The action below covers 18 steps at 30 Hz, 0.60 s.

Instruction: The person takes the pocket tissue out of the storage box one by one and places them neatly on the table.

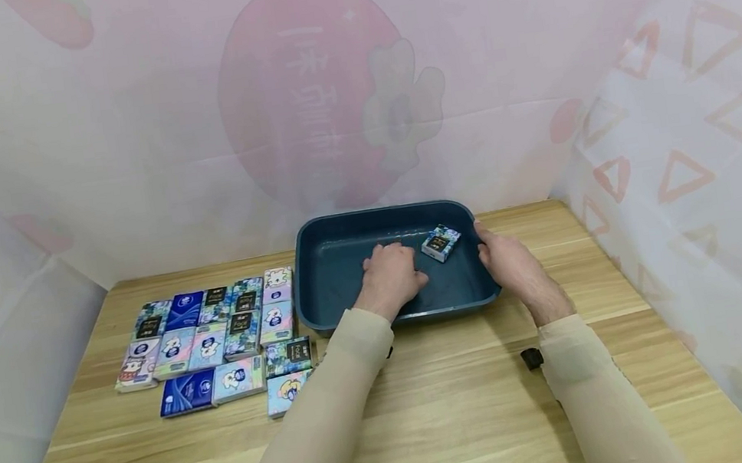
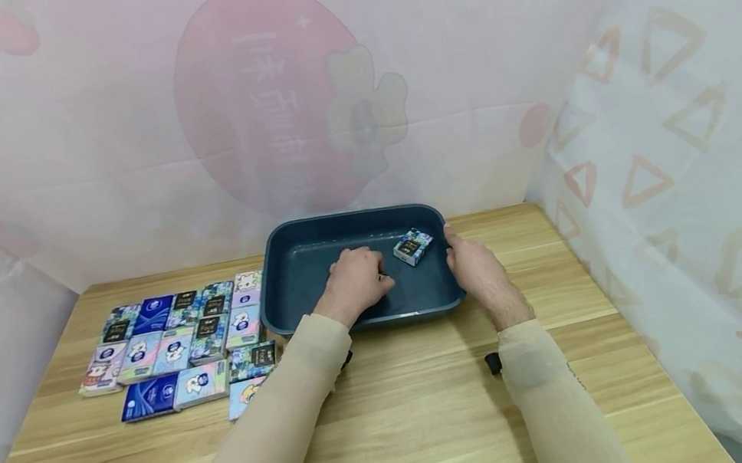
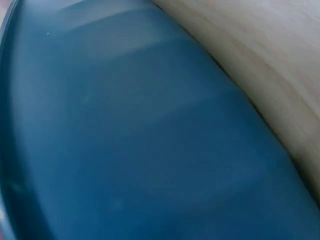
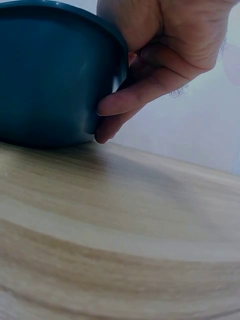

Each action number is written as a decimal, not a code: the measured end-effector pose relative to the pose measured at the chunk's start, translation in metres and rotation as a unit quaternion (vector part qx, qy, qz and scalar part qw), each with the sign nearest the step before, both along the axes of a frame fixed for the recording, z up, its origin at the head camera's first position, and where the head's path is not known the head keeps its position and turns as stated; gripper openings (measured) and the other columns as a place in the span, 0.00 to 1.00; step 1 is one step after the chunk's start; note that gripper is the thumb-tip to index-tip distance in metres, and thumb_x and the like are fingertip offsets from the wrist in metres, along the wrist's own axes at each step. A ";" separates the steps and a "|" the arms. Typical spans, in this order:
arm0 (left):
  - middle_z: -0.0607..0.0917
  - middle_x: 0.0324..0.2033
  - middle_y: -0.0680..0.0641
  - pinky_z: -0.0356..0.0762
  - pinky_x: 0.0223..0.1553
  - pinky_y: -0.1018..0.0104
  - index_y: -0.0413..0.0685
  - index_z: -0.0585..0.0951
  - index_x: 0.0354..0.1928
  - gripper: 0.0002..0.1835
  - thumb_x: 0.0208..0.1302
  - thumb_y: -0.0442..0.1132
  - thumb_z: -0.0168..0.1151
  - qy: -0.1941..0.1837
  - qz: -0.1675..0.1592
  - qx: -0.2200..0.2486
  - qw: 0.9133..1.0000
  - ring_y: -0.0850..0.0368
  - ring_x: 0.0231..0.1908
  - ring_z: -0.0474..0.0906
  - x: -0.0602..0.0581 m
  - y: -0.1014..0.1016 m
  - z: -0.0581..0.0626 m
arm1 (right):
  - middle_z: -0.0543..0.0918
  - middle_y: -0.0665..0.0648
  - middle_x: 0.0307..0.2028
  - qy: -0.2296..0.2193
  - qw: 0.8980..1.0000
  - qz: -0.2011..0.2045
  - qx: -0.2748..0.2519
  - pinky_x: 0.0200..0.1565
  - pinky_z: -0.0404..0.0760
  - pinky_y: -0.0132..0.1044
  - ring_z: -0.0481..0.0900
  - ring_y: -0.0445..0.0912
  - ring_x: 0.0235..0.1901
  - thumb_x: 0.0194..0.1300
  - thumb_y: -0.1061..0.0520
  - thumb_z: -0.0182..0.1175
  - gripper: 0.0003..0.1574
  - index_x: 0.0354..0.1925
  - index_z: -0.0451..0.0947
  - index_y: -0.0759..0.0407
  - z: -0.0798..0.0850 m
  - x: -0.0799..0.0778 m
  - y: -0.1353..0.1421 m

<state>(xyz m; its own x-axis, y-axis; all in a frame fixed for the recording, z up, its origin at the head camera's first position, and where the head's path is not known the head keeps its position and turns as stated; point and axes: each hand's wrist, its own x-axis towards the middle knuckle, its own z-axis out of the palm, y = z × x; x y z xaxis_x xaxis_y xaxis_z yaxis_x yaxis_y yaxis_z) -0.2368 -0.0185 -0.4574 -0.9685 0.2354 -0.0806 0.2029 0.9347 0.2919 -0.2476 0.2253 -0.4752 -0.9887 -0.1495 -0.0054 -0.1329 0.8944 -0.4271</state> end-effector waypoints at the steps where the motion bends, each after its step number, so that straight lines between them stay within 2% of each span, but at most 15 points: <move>1: 0.94 0.58 0.45 0.90 0.60 0.38 0.49 0.95 0.55 0.12 0.84 0.48 0.72 0.003 -0.002 0.004 1.000 0.40 0.59 0.85 0.001 -0.002 0.001 | 0.73 0.53 0.21 0.000 1.000 0.000 0.000 0.26 0.68 0.38 0.69 0.45 0.17 0.93 0.61 0.49 0.38 0.92 0.61 0.66 0.000 0.000 0.000; 3: 0.95 0.46 0.46 0.90 0.52 0.44 0.50 0.95 0.44 0.11 0.84 0.46 0.71 0.015 -0.010 0.005 1.000 0.44 0.49 0.86 0.004 -0.005 0.002 | 0.73 0.53 0.21 -0.002 1.000 0.000 0.000 0.26 0.68 0.38 0.69 0.45 0.17 0.93 0.61 0.49 0.38 0.92 0.61 0.66 0.000 0.000 0.000; 5: 0.93 0.36 0.47 0.88 0.44 0.52 0.51 0.94 0.37 0.14 0.84 0.46 0.71 0.029 -0.023 0.006 0.999 0.50 0.39 0.85 0.007 -0.008 0.004 | 0.72 0.53 0.21 -0.005 1.000 0.000 0.000 0.26 0.68 0.38 0.69 0.45 0.17 0.93 0.60 0.49 0.38 0.92 0.61 0.65 0.001 0.000 0.000; 8: 0.91 0.29 0.49 0.88 0.37 0.59 0.51 0.94 0.33 0.18 0.86 0.47 0.72 0.046 -0.042 0.009 0.998 0.55 0.30 0.83 0.014 -0.013 0.011 | 0.72 0.53 0.21 -0.007 1.000 -0.001 0.000 0.26 0.68 0.38 0.68 0.45 0.17 0.93 0.61 0.49 0.38 0.93 0.60 0.65 0.001 0.000 0.000; 10: 0.92 0.30 0.50 0.90 0.38 0.60 0.51 0.95 0.35 0.17 0.86 0.49 0.73 0.054 -0.049 0.015 0.997 0.57 0.29 0.85 0.019 -0.016 0.016 | 0.71 0.53 0.21 -0.007 1.000 0.000 0.000 0.26 0.68 0.38 0.68 0.45 0.17 0.93 0.61 0.49 0.38 0.93 0.60 0.65 0.001 -0.001 0.000; 14: 0.97 0.35 0.49 0.96 0.45 0.57 0.50 0.98 0.42 0.16 0.86 0.51 0.72 0.068 -0.060 0.022 0.996 0.56 0.35 0.91 0.031 -0.022 0.029 | 0.73 0.54 0.21 -0.003 1.000 0.002 0.001 0.26 0.68 0.38 0.69 0.46 0.17 0.93 0.60 0.49 0.38 0.92 0.61 0.66 0.001 -0.001 0.000; 18: 0.97 0.37 0.49 0.96 0.46 0.56 0.50 0.98 0.46 0.15 0.86 0.51 0.73 0.084 -0.068 0.028 0.994 0.55 0.36 0.92 0.043 -0.030 0.040 | 0.75 0.55 0.22 -0.001 1.000 0.002 0.000 0.26 0.69 0.38 0.70 0.46 0.18 0.93 0.60 0.49 0.37 0.92 0.61 0.66 0.000 0.000 0.000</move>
